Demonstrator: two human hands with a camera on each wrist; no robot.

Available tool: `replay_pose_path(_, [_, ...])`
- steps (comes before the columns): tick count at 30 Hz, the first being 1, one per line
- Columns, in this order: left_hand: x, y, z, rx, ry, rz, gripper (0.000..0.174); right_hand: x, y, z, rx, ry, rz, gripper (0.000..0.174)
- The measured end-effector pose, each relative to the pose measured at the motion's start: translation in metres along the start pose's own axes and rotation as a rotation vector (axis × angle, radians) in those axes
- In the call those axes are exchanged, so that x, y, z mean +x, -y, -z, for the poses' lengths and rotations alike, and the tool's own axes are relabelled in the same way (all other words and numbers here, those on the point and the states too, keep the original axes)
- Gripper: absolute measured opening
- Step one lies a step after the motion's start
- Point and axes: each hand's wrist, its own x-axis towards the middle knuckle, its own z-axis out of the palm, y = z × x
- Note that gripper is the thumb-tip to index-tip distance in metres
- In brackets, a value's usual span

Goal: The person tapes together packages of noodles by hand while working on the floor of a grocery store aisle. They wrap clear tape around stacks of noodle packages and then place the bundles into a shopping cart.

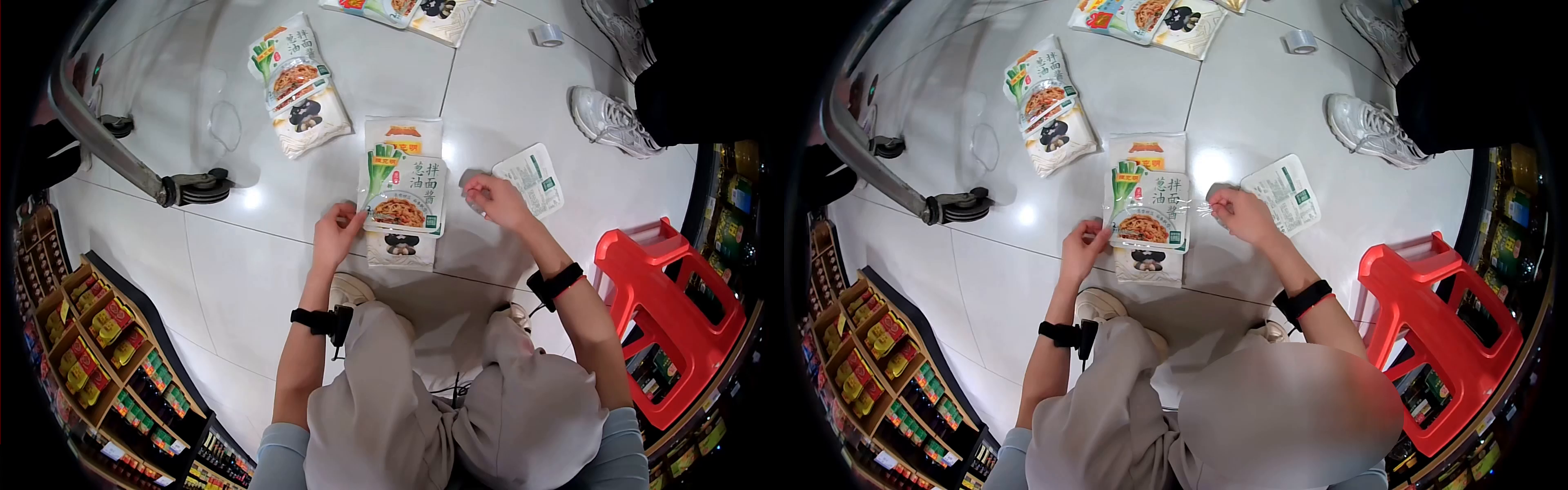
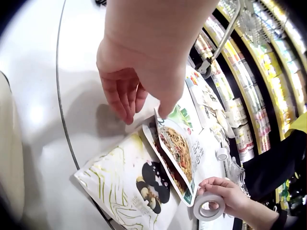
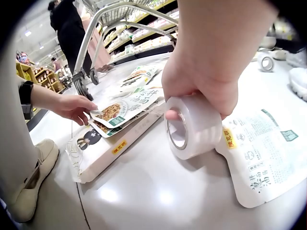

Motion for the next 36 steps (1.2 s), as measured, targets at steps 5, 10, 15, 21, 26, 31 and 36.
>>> replay_pose_path(5, [0.001, -0.018, -0.005, 0.03, -0.274, -0.233, 0.038, 0.004, -0.005, 0.002, 0.001, -0.006, 0.047, 0.014])
replay_pose_path(10, [0.009, -0.019, -0.031, -0.038, -0.142, -0.303, 0.055, 0.002, -0.005, -0.001, -0.142, -0.054, 0.137, 0.02])
replay_pose_path(15, [0.002, -0.025, -0.044, 0.061, -0.171, -0.314, 0.056, 0.006, 0.003, -0.004, -0.216, -0.013, -0.088, 0.024])
replay_pose_path(21, [0.009, -0.019, -0.046, 0.109, -0.22, -0.336, 0.055, 0.021, -0.002, -0.027, -0.035, -0.044, -0.055, 0.015])
replay_pose_path(26, [0.015, -0.017, -0.051, 0.011, -0.28, -0.324, 0.045, 0.03, 0.019, -0.04, -0.399, -0.01, -0.066, 0.019])
replay_pose_path(31, [0.034, -0.02, -0.032, -0.216, 0.014, 0.104, 0.036, 0.036, 0.031, -0.046, -0.305, -0.022, -0.174, 0.022])
replay_pose_path(36, [0.034, -0.021, -0.037, -0.592, 0.22, 0.154, 0.041, 0.04, 0.014, -0.04, -0.105, 0.002, -0.045, 0.025])
